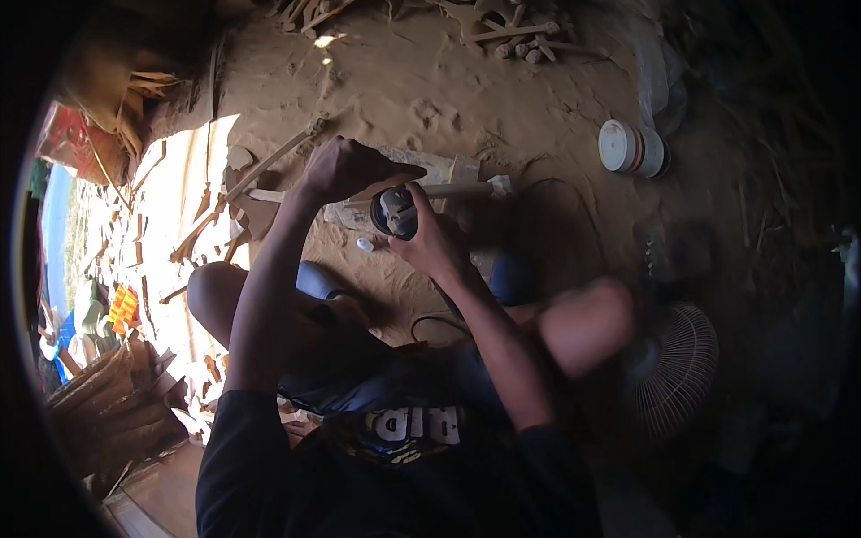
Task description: The person sands a wooden axe handle using a handheld power sander, turning the handle to reach different sides.
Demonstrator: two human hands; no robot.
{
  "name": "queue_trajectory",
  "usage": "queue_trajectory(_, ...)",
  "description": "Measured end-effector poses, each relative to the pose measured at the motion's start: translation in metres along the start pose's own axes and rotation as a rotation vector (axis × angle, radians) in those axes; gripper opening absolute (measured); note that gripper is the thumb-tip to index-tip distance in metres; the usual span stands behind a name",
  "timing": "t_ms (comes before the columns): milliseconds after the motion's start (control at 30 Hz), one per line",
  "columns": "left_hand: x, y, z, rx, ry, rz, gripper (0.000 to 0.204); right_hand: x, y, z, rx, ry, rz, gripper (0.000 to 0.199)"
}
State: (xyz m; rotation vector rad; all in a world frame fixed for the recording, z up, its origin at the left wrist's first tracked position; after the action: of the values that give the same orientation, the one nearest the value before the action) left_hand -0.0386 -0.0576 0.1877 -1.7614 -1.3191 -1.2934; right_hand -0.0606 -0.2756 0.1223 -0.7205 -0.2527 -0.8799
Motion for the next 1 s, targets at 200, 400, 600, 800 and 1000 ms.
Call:
queue_trajectory(200, -0.011, -0.008, 0.027, -0.148, -0.108, -0.114, 0.022, 0.002, 0.020, -0.033, 0.103, 0.105, -0.214, 0.102)
queue_trajectory(400, -0.006, -0.006, 0.008, -0.183, 0.041, -0.035, 0.020, 0.036, 0.042, -0.070, -0.020, 0.140, -0.351, 0.102)
queue_trajectory(600, -0.003, -0.006, 0.012, -0.238, -0.018, -0.086, 0.020, 0.073, 0.066, -0.110, -0.133, -0.002, -0.554, 0.100)
queue_trajectory(800, -0.005, -0.017, -0.012, -0.004, 0.034, -0.215, 0.039, 0.087, 0.040, -0.088, -0.144, -0.213, -0.566, 0.098)
queue_trajectory(1000, -0.050, -0.010, -0.008, 0.614, -0.523, -0.986, 0.063, 0.076, 0.017, -0.069, 0.070, 0.139, -0.469, 0.102)
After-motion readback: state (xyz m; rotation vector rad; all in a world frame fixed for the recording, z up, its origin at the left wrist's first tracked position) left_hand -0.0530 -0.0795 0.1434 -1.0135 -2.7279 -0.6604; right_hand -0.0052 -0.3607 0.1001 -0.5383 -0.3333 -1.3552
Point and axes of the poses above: each hand's wrist, its own y-axis towards the middle knuckle, its own x-axis out of the back of the hand, z = x × y, the point moved 1 cm from there along y, towards the middle knuckle, and after that the axes turned 12 degrees about -x, right-handed, at the moved point
